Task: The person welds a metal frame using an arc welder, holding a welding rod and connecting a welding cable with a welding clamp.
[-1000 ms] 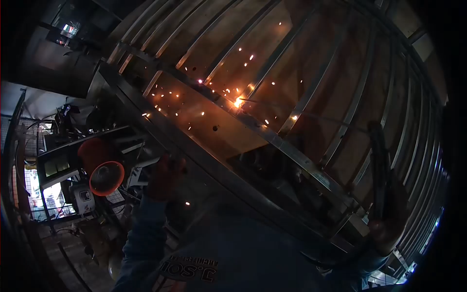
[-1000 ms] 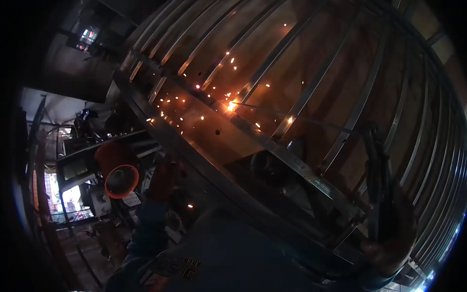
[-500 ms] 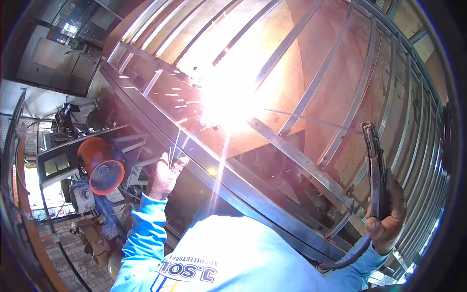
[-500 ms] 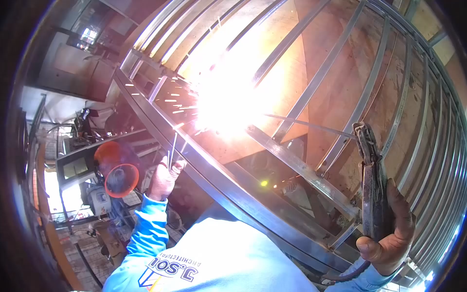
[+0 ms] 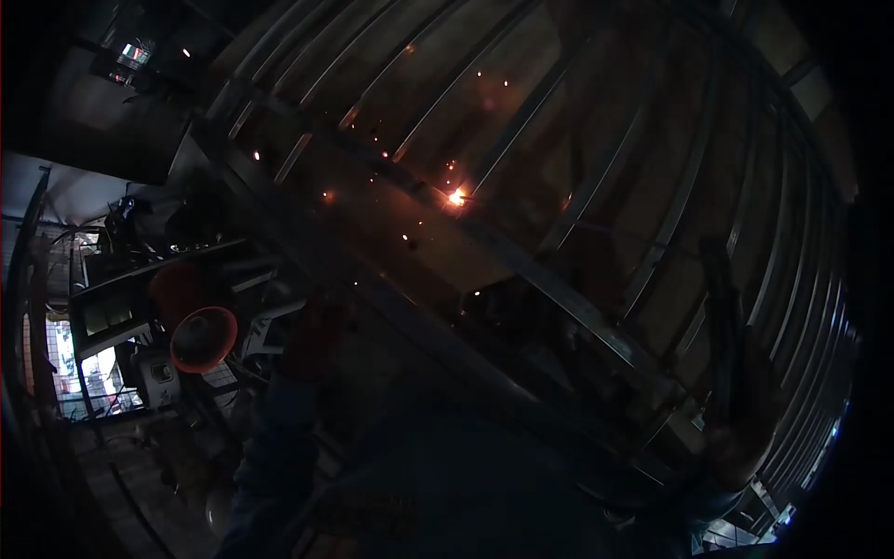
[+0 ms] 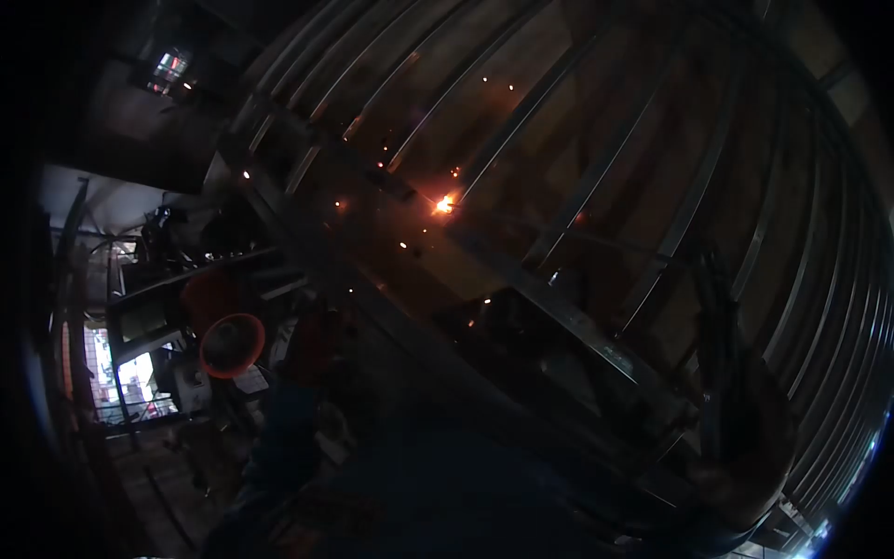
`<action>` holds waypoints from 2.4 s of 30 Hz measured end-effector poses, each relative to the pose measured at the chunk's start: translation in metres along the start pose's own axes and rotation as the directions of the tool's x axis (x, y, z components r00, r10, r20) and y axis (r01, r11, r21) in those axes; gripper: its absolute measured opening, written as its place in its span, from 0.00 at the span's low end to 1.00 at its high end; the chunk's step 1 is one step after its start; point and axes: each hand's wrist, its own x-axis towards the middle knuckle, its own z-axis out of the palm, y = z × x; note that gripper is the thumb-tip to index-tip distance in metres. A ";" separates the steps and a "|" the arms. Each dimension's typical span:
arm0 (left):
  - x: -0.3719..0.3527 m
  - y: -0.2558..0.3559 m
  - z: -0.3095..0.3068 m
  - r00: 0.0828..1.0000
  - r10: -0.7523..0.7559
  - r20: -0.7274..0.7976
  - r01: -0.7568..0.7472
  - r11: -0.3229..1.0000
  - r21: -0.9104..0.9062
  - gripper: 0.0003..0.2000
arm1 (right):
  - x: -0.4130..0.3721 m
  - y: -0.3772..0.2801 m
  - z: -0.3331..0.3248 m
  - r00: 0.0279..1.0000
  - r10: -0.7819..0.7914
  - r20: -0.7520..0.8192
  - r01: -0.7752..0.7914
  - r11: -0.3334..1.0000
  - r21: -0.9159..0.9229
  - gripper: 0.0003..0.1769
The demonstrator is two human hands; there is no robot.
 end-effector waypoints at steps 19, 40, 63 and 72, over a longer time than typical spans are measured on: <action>0.002 0.045 -0.005 0.987 -0.155 -0.033 0.151 0.984 -0.090 0.20 | -0.013 0.008 0.000 0.992 0.114 -0.049 -0.099 0.965 0.241 0.53; 0.004 0.044 -0.007 0.955 -0.293 0.044 0.295 0.954 -0.045 0.19 | -0.003 -0.007 -0.011 0.975 0.195 0.103 -0.217 0.931 0.295 0.55; 0.000 0.048 -0.002 0.990 -0.140 -0.025 0.128 0.953 -0.275 0.31 | -0.003 -0.005 -0.004 0.974 0.195 0.117 -0.225 0.900 0.373 0.57; -0.002 0.008 -0.001 0.995 -0.104 -0.006 0.103 0.990 -0.092 0.19 | -0.043 -0.006 -0.041 0.994 0.079 -0.073 -0.080 0.997 -0.005 0.60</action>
